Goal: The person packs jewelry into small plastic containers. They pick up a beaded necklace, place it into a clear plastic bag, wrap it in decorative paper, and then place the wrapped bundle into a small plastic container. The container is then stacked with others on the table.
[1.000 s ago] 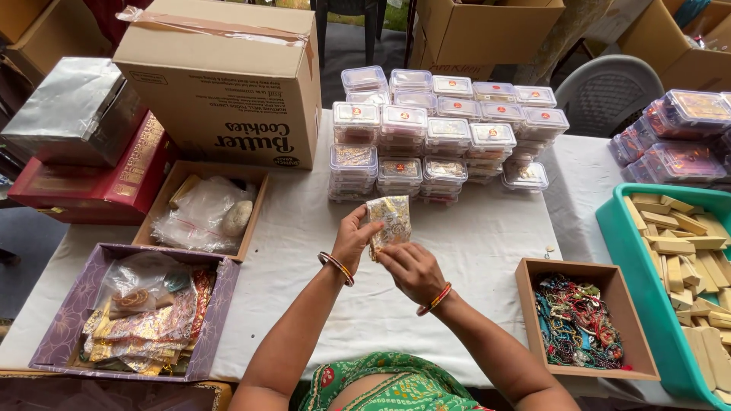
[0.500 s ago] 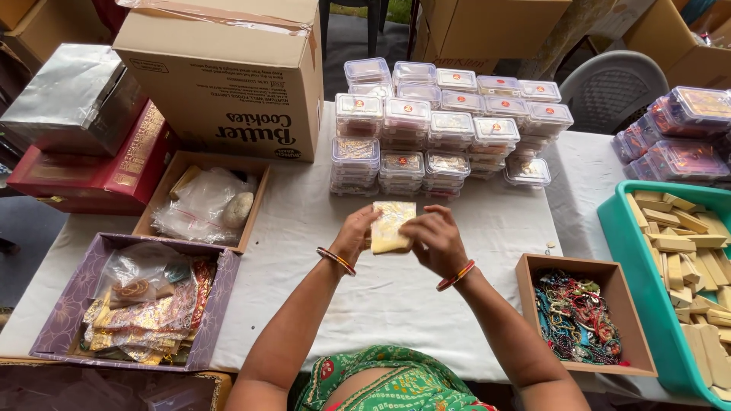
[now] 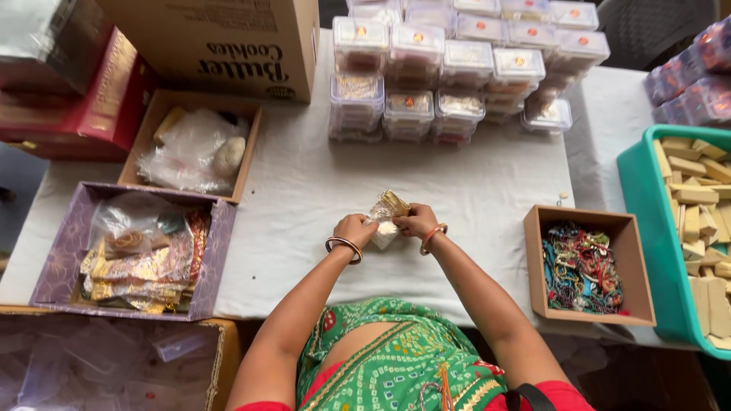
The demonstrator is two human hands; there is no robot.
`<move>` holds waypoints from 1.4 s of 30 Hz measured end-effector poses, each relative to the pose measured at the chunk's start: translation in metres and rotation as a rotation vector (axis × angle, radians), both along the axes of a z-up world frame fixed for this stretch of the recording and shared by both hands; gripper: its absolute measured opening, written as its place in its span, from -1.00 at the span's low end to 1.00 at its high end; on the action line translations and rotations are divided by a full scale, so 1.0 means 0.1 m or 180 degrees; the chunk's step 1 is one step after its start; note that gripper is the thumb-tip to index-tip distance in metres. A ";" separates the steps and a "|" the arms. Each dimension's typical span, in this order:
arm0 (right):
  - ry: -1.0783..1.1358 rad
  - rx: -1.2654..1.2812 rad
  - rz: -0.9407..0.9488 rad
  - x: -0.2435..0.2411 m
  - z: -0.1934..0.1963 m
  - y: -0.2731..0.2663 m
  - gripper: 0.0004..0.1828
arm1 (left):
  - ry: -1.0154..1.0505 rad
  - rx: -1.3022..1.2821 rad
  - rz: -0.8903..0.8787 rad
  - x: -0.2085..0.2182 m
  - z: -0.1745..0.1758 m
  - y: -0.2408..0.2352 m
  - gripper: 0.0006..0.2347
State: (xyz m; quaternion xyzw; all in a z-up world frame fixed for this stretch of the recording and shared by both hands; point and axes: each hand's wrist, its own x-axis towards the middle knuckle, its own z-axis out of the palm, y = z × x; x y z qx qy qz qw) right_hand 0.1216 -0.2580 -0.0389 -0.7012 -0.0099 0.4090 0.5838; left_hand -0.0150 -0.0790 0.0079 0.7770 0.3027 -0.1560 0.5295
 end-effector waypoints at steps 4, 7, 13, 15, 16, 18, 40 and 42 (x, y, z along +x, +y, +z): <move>-0.0777 -0.1059 0.0353 -0.21 0.52 0.18 -0.73 | -0.0167 0.1595 -0.0134 -0.13 0.18 -0.11 -0.66; -0.1044 -0.1415 0.0400 -0.21 0.61 0.21 -0.66 | -0.0361 0.2100 -0.0163 -0.16 0.33 -0.12 -0.64; -0.1247 -0.1267 0.0294 0.00 0.21 0.12 -0.71 | -0.2202 0.3018 -0.1062 -0.09 -0.17 0.00 -0.62; -0.1266 -0.1234 0.0295 0.03 0.17 0.09 -0.72 | -0.2482 0.3231 -0.1484 -0.06 -0.15 0.00 -0.65; -0.1246 -0.1216 0.0238 0.04 0.15 0.07 -0.73 | -0.2313 0.3132 -0.1634 -0.05 -0.09 -0.01 -0.66; -0.1223 -0.1195 0.0182 0.07 0.13 0.07 -0.74 | -0.2140 0.3032 -0.1782 -0.01 0.01 0.00 -0.67; -0.0876 0.0893 0.0349 0.00 0.04 -0.05 -0.82 | -0.2155 0.1247 -0.0284 0.25 -0.13 0.10 -0.53; -0.0652 0.1160 0.0379 -0.01 0.15 -0.09 -0.82 | -0.2800 0.0926 0.0289 0.23 -0.08 0.12 -0.40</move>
